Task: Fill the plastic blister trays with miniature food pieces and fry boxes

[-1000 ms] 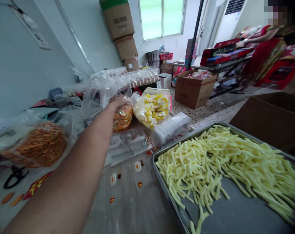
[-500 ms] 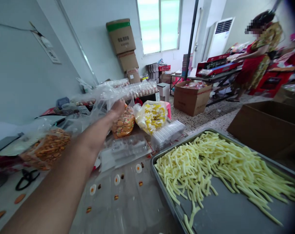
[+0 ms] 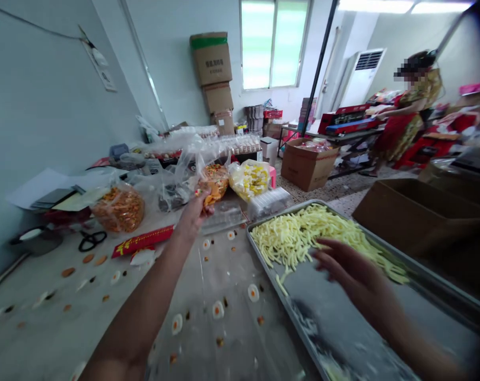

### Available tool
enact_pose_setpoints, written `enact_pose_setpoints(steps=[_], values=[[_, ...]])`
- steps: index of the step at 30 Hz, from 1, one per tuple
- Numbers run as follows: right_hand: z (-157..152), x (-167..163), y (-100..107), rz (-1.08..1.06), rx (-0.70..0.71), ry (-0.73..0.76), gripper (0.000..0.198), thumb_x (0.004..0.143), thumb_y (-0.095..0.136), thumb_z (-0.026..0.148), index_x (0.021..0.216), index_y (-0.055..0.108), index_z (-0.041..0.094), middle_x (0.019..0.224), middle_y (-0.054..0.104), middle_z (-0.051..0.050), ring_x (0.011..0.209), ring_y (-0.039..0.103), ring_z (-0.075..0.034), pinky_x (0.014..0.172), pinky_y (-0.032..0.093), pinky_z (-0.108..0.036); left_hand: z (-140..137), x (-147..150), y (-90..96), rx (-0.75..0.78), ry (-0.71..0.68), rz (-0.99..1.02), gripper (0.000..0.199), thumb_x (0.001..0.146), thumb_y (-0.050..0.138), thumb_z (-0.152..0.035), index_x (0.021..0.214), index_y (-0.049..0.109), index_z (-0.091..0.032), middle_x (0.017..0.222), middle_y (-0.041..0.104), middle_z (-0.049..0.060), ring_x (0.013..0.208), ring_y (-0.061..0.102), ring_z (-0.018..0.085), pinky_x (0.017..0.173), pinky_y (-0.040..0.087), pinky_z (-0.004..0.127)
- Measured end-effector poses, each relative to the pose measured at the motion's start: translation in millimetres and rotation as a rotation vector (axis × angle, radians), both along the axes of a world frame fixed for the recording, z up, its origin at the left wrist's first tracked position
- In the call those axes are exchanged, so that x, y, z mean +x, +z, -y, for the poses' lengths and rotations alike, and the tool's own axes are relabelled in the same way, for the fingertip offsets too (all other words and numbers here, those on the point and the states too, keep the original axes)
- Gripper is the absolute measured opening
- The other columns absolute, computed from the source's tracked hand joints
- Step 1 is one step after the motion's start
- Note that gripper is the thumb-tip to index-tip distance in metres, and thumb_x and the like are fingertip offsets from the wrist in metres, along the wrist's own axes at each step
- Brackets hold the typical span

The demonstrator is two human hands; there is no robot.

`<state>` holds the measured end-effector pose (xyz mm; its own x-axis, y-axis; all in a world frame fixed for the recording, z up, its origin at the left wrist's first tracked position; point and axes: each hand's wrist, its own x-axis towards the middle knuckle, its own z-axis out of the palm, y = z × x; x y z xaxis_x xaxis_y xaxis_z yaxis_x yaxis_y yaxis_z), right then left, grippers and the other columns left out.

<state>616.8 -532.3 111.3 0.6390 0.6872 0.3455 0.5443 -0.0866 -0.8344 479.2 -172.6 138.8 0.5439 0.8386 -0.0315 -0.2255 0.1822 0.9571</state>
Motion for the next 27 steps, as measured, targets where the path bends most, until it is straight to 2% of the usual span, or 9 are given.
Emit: enact_pose_setpoints(steps=[2,4,8,11,14,19,21,23,27], values=[[-39.3,-27.2,8.9,-0.265,0.047,0.199,0.054,0.093,0.058,0.064,0.127,0.062,0.022,0.102,0.071,-0.010,0.083,0.072,-0.023,0.064,0.060,-0.032,53.8,-33.2,-17.8,-0.064,-0.008,0.001,0.037,0.068,0.084,-0.042,0.077,0.057,-0.018,0.056,0.048,-0.007,0.039,0.035,0.003,0.041,0.037,0.018],[-81.0,-56.6,9.0,-0.414,0.076,0.304,0.057,0.089,0.061,0.066,0.125,0.062,0.022,0.106,0.069,-0.008,0.077,0.070,-0.019,0.059,0.058,-0.029,103.8,-62.1,-33.6,-0.095,-0.002,-0.006,0.041,0.064,0.086,-0.046,0.080,0.062,-0.016,0.060,0.054,-0.006,0.041,0.040,0.003,0.043,0.041,0.018],[-119.2,-108.1,-13.0,-0.564,0.077,0.455,0.045,0.072,0.080,0.055,0.092,0.071,0.016,0.078,0.070,-0.003,0.060,0.062,-0.012,0.054,0.050,-0.021,175.1,-104.4,-62.5,-0.094,0.047,-0.030,0.053,0.062,0.085,-0.058,0.087,0.066,-0.015,0.072,0.062,-0.001,0.052,0.051,0.007,0.048,0.045,0.020],[-107.5,-129.1,-34.1,-0.773,0.043,0.459,0.038,0.065,0.086,0.046,0.080,0.070,0.015,0.067,0.069,-0.002,0.056,0.061,-0.010,0.053,0.049,-0.019,199.7,-126.4,-83.4,-0.140,0.035,-0.058,0.056,0.065,0.083,-0.062,0.090,0.066,-0.015,0.076,0.062,0.000,0.056,0.052,0.008,0.052,0.048,0.022],[-89.1,-137.3,-53.1,-1.042,-0.029,0.430,0.033,0.064,0.088,0.035,0.082,0.072,0.014,0.071,0.072,-0.003,0.058,0.065,-0.010,0.055,0.052,-0.017,208.2,-143.4,-99.3,-0.109,-0.086,-0.099,0.051,0.072,0.081,-0.058,0.097,0.064,-0.017,0.083,0.063,0.001,0.064,0.056,0.010,0.055,0.051,0.023],[-78.8,-129.8,-76.9,-1.354,-0.110,0.420,0.020,0.067,0.084,0.024,0.077,0.072,0.013,0.069,0.071,-0.003,0.057,0.065,-0.009,0.058,0.055,-0.015,209.0,-155.4,-108.4,-0.101,-0.277,-0.166,0.041,0.081,0.075,-0.054,0.101,0.062,-0.020,0.084,0.062,0.001,0.067,0.055,0.011,0.054,0.048,0.021],[-85.2,-115.3,-80.7,-1.256,-0.148,0.388,0.020,0.068,0.084,0.026,0.079,0.073,0.013,0.070,0.072,-0.005,0.058,0.066,-0.011,0.059,0.056,-0.017,204.0,-152.7,-109.3,-0.161,-0.260,-0.174,0.040,0.080,0.075,-0.050,0.102,0.061,-0.020,0.084,0.061,0.000,0.066,0.054,0.010,0.052,0.047,0.020],[-100.4,-92.9,-81.6,-0.982,-0.125,0.319,0.020,0.072,0.081,0.030,0.082,0.073,0.014,0.072,0.073,-0.006,0.061,0.067,-0.014,0.060,0.056,-0.021,195.2,-147.7,-110.0,-0.226,-0.211,-0.163,0.039,0.079,0.077,-0.046,0.102,0.061,-0.019,0.081,0.060,-0.001,0.063,0.053,0.010,0.050,0.045,0.019],[-154.6,-40.5,-82.7,-0.052,-0.168,0.205,0.009,0.077,0.072,0.020,0.085,0.076,0.017,0.079,0.075,-0.004,0.074,0.070,-0.019,0.072,0.053,-0.027,173.9,-139.3,-108.6,-0.273,-0.149,-0.132,0.037,0.076,0.078,-0.042,0.098,0.062,-0.017,0.077,0.059,-0.001,0.056,0.049,0.007,0.048,0.043,0.020]])
